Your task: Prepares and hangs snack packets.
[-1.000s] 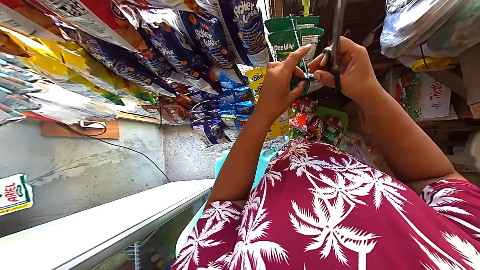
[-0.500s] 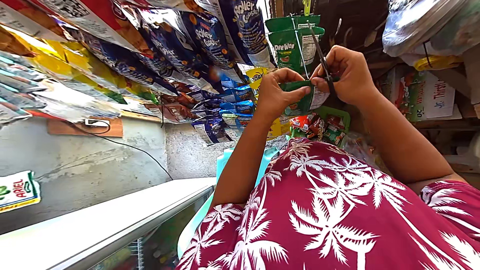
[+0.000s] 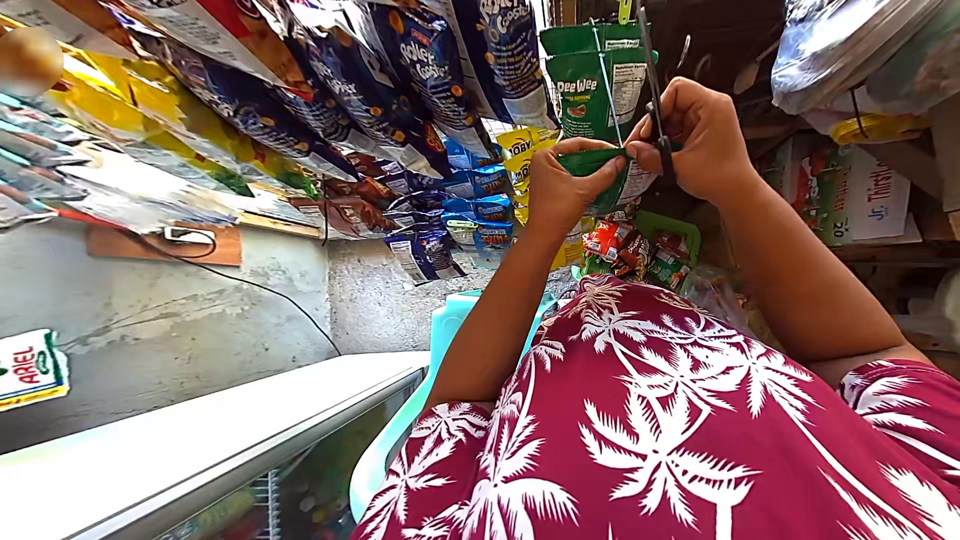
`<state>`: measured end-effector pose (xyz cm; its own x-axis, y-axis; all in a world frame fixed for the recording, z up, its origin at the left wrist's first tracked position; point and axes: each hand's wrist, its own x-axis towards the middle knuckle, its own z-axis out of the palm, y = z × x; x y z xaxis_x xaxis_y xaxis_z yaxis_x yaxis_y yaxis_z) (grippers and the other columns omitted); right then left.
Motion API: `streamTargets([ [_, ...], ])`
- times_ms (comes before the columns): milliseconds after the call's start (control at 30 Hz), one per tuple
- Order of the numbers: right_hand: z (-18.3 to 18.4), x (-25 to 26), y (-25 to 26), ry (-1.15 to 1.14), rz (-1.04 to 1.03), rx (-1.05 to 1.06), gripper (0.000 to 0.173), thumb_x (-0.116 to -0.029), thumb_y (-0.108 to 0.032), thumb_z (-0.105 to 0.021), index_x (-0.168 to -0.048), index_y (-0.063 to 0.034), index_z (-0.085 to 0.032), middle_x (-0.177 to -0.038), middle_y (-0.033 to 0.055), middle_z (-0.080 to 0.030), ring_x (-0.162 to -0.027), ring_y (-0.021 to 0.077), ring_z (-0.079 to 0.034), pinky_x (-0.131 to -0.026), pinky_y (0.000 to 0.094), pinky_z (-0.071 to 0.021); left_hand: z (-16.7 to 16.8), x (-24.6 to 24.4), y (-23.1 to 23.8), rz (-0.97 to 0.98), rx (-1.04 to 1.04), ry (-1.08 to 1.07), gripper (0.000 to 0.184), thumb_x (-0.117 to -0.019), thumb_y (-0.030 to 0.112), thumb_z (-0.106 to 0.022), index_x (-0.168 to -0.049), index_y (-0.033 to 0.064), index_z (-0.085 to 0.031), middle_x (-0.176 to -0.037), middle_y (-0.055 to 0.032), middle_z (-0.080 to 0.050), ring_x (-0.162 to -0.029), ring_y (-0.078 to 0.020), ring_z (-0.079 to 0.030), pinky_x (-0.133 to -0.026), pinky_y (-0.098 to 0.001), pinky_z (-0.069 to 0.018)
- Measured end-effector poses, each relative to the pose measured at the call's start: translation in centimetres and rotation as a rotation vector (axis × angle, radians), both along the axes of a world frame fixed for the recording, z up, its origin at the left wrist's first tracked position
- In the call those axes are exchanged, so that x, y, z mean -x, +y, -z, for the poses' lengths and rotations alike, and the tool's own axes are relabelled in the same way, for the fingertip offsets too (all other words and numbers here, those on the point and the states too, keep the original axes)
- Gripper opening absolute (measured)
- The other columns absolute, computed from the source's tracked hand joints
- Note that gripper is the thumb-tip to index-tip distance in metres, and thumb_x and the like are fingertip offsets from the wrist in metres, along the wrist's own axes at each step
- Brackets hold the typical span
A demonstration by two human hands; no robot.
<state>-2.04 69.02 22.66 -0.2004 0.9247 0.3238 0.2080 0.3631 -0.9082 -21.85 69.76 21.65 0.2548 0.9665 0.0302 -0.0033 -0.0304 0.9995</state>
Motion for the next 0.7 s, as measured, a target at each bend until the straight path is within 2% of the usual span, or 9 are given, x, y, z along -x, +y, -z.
streamTargets([
  [233, 0.3, -0.2, 0.3, 0.036, -0.042, 0.012, 0.023, -0.0863, -0.003, -0.073, -0.099, -0.009, -0.055, -0.09, -0.0065, -0.069, -0.079, -0.0012, -0.067, -0.074, 0.0172, -0.0576, 0.3, -0.1, 0.0, 0.01, -0.091, 0.025, 0.017, -0.0825, 0.001, -0.079, -0.098, 0.0024, -0.074, -0.089, -0.0031, -0.075, -0.074, -0.0045, -0.07, -0.065, -0.0222, -0.059],
  [400, 0.5, -0.3, 0.6, 0.042, -0.059, 0.026, 0.024, -0.0862, -0.002, -0.073, -0.098, -0.0104, -0.054, -0.089, -0.0075, -0.069, -0.079, -0.0018, -0.067, -0.073, 0.0167, -0.0573, 1.4, 0.0, 0.6, 0.008, -0.252, 0.079, 0.014, -0.0821, 0.005, -0.079, -0.095, 0.0018, -0.075, -0.094, -0.0065, -0.073, -0.086, -0.0072, -0.07, -0.078, -0.0246, -0.0591],
  [700, -0.3, -0.7, 0.9, -0.065, -0.079, 0.041, 0.024, -0.0874, -0.009, -0.077, -0.095, -0.0109, -0.054, -0.087, -0.0054, -0.07, -0.078, -0.0007, -0.068, -0.073, 0.0174, -0.0573, 2.0, -0.2, 1.0, -0.072, -0.407, 0.215, 0.011, -0.0798, 0.011, -0.08, -0.09, 0.0086, -0.078, -0.086, -0.0027, -0.072, -0.093, -0.0129, -0.064, -0.092, -0.0347, -0.0469],
])
